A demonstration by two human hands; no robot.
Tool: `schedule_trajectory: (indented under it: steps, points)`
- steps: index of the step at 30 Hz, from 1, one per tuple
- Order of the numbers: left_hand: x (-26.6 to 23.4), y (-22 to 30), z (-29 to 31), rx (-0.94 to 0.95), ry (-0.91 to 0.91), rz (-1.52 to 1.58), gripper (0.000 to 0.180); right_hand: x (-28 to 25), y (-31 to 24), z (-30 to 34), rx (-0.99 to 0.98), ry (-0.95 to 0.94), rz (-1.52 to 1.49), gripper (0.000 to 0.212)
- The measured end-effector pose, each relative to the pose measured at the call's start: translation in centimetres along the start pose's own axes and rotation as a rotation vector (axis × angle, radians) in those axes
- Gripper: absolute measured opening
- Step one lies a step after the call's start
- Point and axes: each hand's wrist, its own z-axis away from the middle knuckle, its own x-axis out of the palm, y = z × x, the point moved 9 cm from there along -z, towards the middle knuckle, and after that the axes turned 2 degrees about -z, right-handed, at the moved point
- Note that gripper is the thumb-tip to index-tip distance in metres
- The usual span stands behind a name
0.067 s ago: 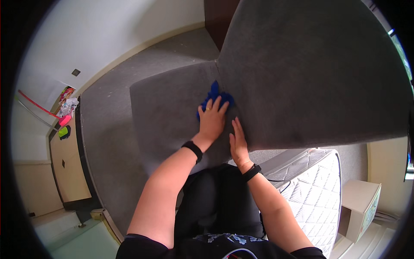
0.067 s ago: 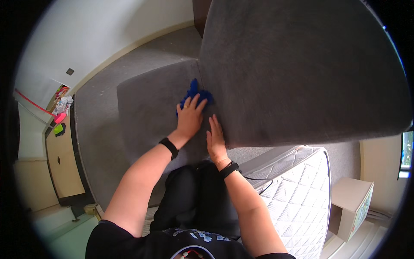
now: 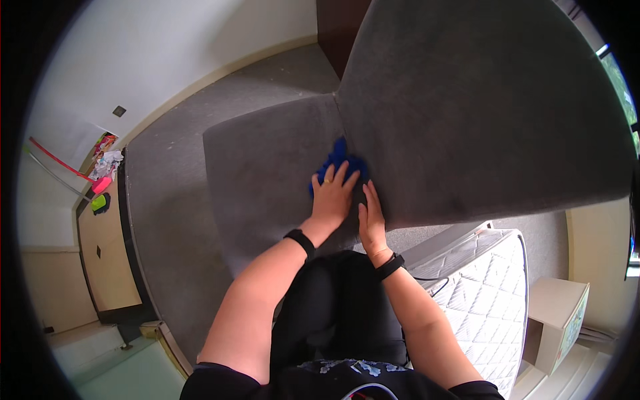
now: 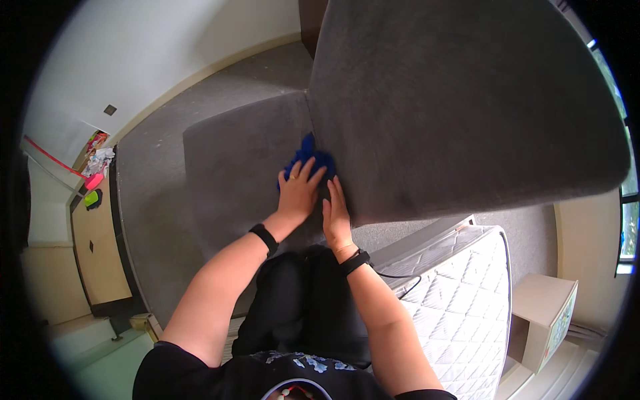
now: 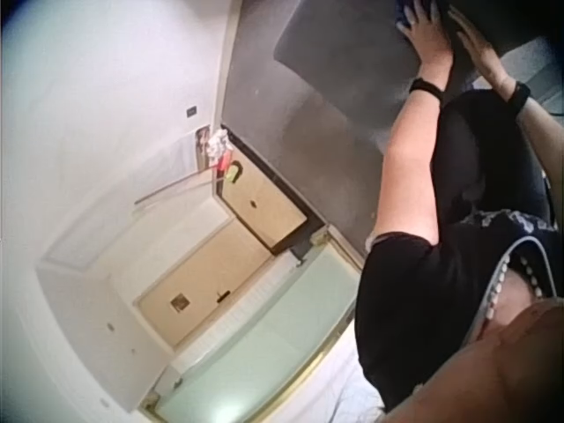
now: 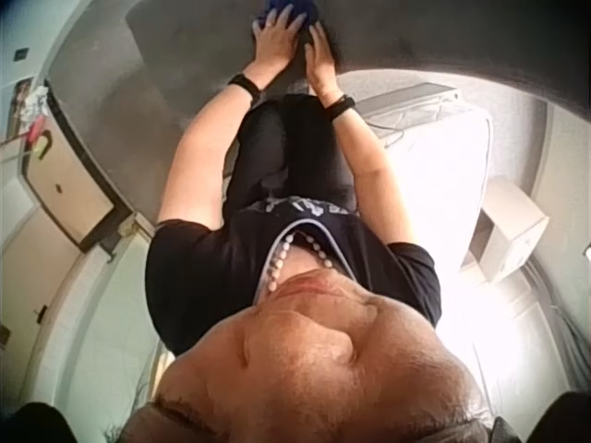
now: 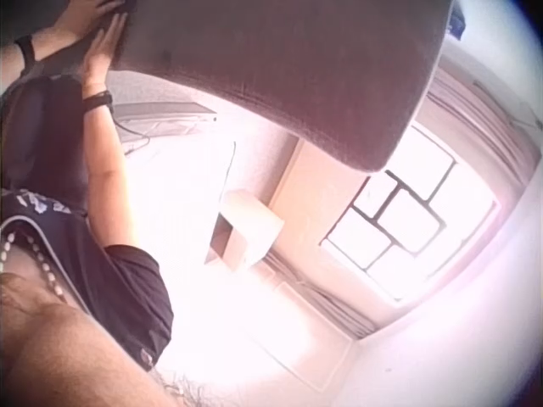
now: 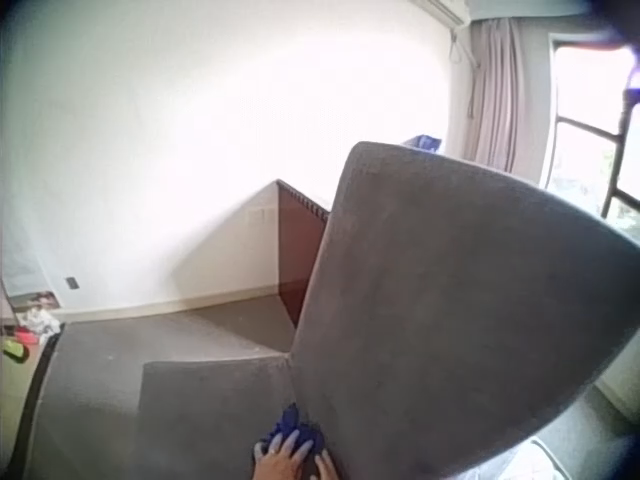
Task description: The person is cleaning a grey upholstered chair using a blue cloth and rinsing the cloth in a plastic basin.
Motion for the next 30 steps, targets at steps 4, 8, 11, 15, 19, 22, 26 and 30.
schedule_trajectory:
  steps: [4, 8, 11, 15, 19, 22, 26, 30]
  points:
    - [-0.4, 2.8, 4.5, 0.037, -0.040, 0.044, 0.046, -1.7, -1.2, 1.3, -0.010, 0.093, 0.016, 0.035]
    - [0.1, 4.2, 8.2, 0.082, -0.180, 0.063, 0.041, -2.2, -1.5, 2.9, 0.022, 0.090, 0.008, 0.034]
    - [0.3, 4.8, 10.6, 0.213, -0.224, 0.009, 0.040, -2.5, -1.7, 3.8, 0.020, 0.103, 0.039, 0.033]
    - [-0.2, 4.5, 12.2, 0.329, -0.260, -0.002, 0.045, -2.5, -2.4, 4.7, 0.060, 0.104, 0.068, 0.032]
    - [-0.4, 2.3, 10.9, 0.201, -0.171, -0.038, 0.046, -2.1, -1.5, 5.0, 0.084, 0.136, 0.027, 0.032]
    - [-0.9, -0.7, 7.2, -0.051, -0.057, -0.038, 0.045, -2.5, 0.6, 5.4, 0.152, 0.172, 0.030, 0.031]
    - [-0.6, -6.6, 1.9, -0.242, -0.019, -0.098, 0.047, -2.5, 0.7, 5.4, 0.186, 0.209, 0.013, 0.032]
    - [-0.7, -7.4, 0.6, -0.254, -0.009, -0.105, 0.046, -2.5, 0.8, 5.8, 0.212, 0.216, 0.004, 0.031]
